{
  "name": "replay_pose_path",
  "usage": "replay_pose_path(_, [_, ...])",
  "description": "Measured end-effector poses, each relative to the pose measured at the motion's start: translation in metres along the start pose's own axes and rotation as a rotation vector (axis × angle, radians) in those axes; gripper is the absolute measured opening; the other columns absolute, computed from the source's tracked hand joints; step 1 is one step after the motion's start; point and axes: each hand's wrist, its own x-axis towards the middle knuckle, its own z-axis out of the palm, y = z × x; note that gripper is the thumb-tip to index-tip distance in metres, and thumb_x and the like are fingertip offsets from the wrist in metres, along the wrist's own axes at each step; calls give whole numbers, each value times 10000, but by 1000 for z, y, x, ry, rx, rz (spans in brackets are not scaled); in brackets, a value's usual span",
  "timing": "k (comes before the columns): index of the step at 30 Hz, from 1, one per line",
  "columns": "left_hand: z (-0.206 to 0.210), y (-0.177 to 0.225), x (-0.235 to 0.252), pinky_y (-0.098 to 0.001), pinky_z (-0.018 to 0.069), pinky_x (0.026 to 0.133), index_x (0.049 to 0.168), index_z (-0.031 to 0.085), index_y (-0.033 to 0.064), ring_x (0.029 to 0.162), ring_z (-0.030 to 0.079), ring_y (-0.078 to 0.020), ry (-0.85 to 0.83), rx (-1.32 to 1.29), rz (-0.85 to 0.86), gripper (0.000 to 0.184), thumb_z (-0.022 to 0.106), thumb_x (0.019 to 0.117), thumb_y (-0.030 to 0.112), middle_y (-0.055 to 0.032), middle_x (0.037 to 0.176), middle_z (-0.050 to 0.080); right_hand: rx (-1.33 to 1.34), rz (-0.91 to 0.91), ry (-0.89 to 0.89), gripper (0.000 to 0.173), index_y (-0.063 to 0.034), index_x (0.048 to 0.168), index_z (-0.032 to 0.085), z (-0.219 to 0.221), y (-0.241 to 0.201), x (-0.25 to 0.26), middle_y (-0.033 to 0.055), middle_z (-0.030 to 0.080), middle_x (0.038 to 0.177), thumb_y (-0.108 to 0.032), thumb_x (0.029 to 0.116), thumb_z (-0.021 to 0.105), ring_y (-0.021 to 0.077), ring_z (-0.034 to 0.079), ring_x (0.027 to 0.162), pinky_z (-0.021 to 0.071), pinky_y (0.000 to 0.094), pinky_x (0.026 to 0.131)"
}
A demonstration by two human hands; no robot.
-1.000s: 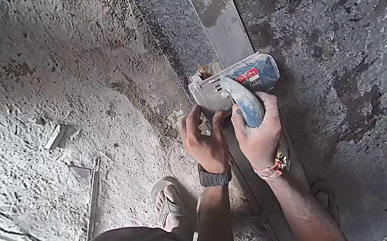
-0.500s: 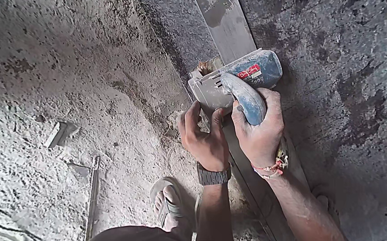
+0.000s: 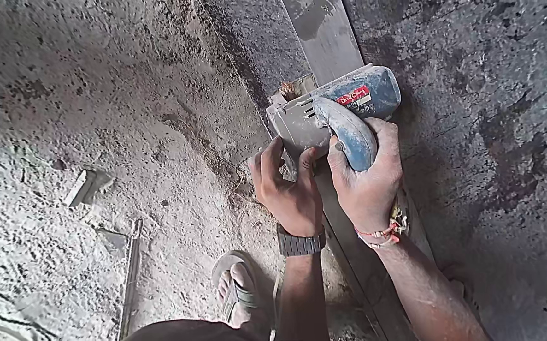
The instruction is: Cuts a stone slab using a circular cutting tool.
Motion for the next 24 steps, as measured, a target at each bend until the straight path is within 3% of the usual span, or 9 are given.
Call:
replay_pose_path(13, [2,2,10,-225,492,764,1208,705,51,949,603,-104,11,15,-18,490,868,817,298,-67,1085,633,-24,11,-12,419,-41,1242,592,5,-5,8,70,694,993,-225,887,716,103,678,853,562,280,696])
replay_pose_path(24, [4,3,19,-249,505,797,1201,709,55,968,615,-118,1,10,-28,482,869,817,298,-70,1095,640,-24,10,-23,420,-55,1261,579,9,-8,15,64,695,991,-217,897,709,107,682,831,565,287,676])
